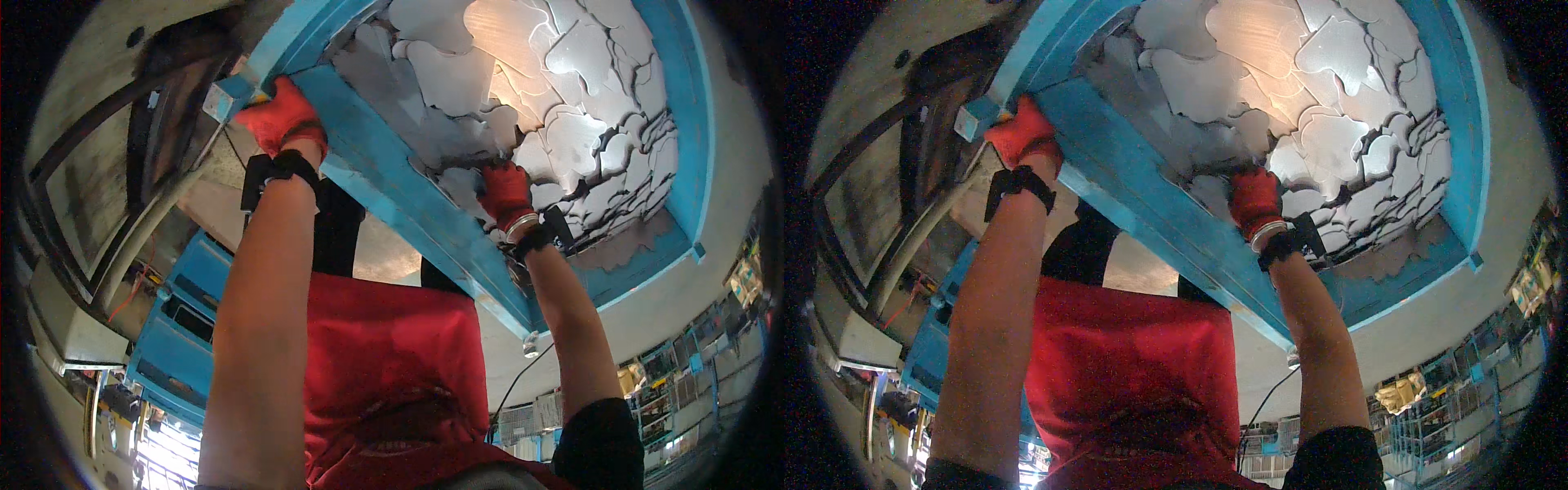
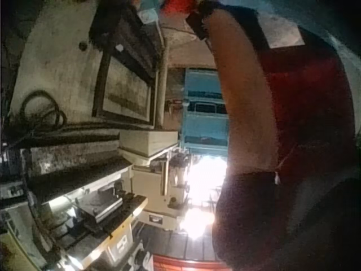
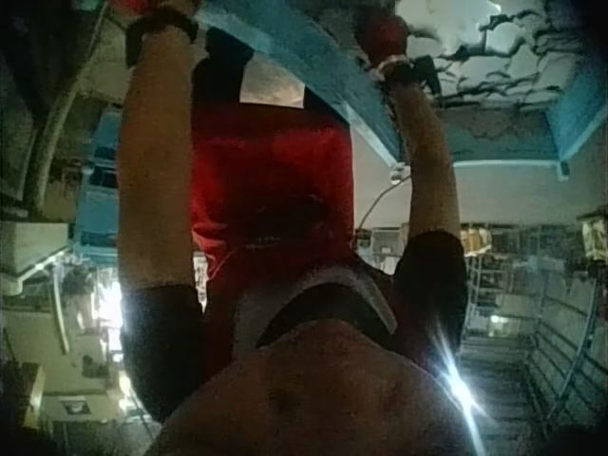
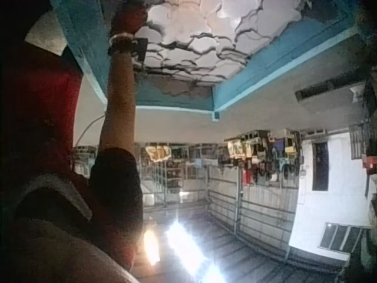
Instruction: Sort and organize metal components from a large bin onto a machine surface and into another container.
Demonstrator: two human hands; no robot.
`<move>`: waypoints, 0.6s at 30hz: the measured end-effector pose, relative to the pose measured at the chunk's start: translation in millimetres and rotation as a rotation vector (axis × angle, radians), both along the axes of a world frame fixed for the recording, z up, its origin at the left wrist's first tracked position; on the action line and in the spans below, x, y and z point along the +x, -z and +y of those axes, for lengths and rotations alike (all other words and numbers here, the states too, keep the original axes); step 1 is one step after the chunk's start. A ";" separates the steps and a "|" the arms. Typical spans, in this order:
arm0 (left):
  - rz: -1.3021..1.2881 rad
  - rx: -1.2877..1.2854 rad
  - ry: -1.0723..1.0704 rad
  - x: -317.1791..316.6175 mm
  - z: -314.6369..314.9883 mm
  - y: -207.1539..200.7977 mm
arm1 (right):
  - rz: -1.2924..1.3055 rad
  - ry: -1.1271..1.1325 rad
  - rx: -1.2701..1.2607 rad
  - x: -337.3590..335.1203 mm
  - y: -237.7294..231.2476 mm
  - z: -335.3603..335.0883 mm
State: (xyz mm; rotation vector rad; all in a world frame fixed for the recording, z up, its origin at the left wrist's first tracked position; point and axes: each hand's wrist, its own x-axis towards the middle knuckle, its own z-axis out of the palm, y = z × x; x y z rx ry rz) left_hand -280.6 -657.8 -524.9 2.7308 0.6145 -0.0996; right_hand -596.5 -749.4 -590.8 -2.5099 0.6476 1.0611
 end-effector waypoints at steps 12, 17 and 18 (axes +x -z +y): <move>-0.138 -0.163 0.112 -1.8 11.8 8.8 | -0.285 1.101 0.762 -22.3 -3.1 -13.5; -0.041 -0.040 0.066 -2.0 5.2 -1.2 | -0.384 1.077 0.782 -38.5 14.4 -5.8; -0.041 -0.027 0.057 -1.5 4.7 -1.8 | -0.317 0.943 0.638 -35.2 14.6 -6.7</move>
